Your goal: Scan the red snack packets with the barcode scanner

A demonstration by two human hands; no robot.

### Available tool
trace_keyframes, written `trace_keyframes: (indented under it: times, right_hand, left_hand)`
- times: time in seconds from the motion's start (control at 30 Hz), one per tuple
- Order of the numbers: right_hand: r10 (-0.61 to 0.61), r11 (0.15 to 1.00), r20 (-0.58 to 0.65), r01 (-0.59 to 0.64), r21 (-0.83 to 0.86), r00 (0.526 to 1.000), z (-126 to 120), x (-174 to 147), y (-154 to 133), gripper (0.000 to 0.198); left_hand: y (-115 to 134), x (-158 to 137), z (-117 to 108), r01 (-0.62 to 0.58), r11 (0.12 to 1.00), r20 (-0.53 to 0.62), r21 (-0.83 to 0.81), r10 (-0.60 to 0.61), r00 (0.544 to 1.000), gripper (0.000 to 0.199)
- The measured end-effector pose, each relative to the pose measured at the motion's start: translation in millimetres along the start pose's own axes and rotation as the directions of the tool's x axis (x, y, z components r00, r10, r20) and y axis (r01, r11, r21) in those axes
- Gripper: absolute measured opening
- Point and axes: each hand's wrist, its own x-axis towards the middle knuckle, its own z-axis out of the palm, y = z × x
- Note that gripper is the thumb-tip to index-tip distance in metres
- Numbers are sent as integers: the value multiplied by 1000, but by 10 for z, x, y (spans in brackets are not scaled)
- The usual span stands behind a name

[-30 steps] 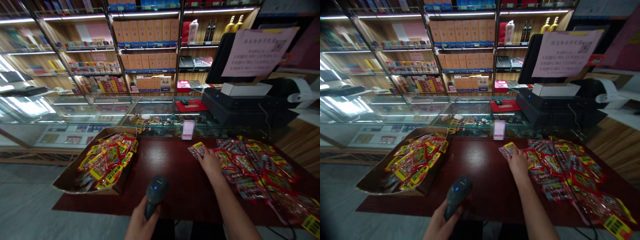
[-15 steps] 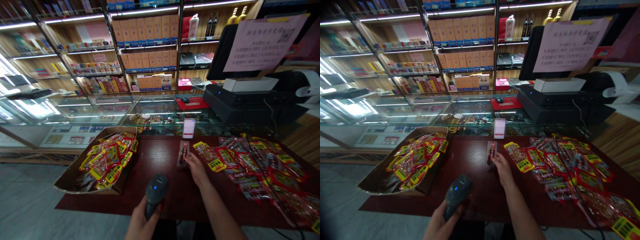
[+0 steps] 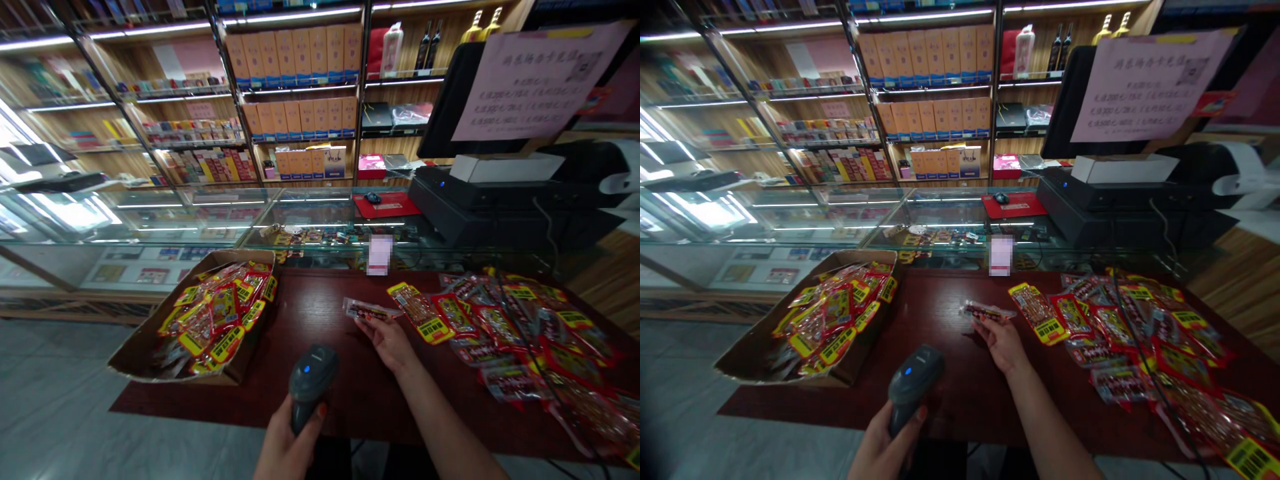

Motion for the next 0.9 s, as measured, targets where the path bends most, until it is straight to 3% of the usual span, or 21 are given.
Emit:
trace_keyframes:
  times: [0.23, 0.63, 0.9]
  right_hand:
    - [-6, 999, 44, 7, -35, 999, 6, 52, 48, 19]
    - [0, 1000, 42, 1, -27, 999, 53, -6, -4, 21]
    - [26, 998, 59, -22, -61, 998, 68, -6, -8, 23]
  left_hand:
    - [79, -2, -6, -26, 1000, -16, -1, 26, 1000, 51]
    - [113, 64, -7, -125, 992, -63, 24, 127, 990, 50]
    - [108, 187, 54, -205, 975, 15, 81, 205, 979, 30]
